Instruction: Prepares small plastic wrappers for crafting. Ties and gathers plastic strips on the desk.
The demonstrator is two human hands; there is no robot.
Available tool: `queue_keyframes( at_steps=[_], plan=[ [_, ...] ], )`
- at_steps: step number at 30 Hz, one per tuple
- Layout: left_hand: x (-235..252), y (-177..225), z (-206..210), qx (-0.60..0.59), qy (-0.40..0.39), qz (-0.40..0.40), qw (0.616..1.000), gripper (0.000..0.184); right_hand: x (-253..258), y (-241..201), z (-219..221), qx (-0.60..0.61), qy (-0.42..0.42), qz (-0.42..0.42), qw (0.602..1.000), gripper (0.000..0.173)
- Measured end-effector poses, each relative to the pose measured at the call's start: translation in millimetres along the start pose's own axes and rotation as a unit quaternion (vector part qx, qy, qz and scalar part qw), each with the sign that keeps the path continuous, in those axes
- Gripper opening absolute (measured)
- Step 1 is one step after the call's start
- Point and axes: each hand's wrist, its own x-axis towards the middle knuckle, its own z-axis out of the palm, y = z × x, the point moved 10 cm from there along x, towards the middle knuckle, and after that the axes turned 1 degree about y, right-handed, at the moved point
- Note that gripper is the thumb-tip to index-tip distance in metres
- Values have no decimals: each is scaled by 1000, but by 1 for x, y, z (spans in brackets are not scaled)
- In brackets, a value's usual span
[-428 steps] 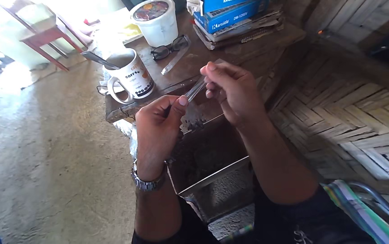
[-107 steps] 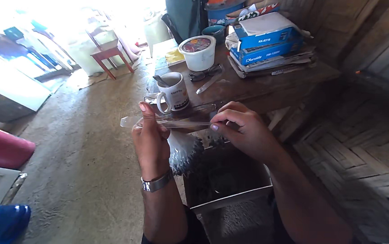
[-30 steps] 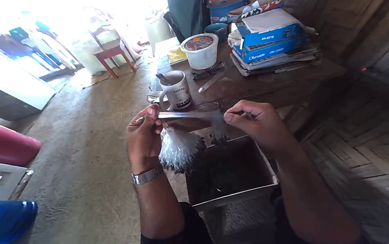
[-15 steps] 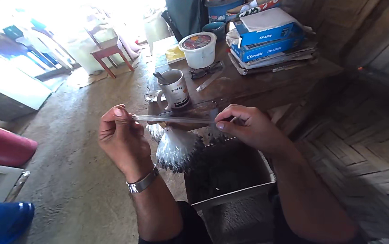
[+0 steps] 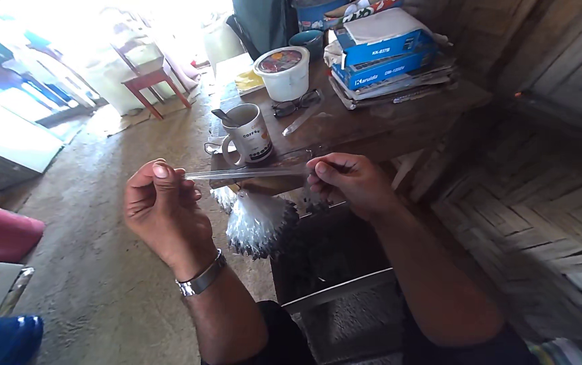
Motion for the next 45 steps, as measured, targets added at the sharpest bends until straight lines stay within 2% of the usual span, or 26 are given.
queue_keyframes(
  at_steps=[4, 8, 16, 23, 26, 32, 38, 45],
  plan=[
    [-2, 5, 2, 15, 5, 24, 1000, 6, -1, -3, -4, -38, 31, -9, 999, 19],
    [-3, 10, 4, 27, 7, 45, 999, 7, -2, -8, -4, -48, 21, -34, 998, 19],
    [-2, 9, 6, 26, -9, 37, 999, 7, -3, 1, -2, -20, 1, 24, 1000, 19],
    [-3, 10, 8, 22, -15, 35, 999, 7, -3, -3, -1, -40, -3, -12, 999, 16],
    [-4, 9, 9, 20, -19, 28, 999, 8, -2, -3, 0, -17, -5, -8, 1000, 20],
    [-3, 9, 9, 17, -21, 31, 999, 8, -2, -1, -4, -9, 6, -4, 1000, 11],
    [-5, 11, 12, 11, -33, 33, 999, 8, -2, 3, 0, 30, -18, 7, 999, 22],
    [-5, 9, 12, 13, -29, 29, 999, 8, -3, -2, -4, -68, 18, -37, 997, 17]
  ],
)
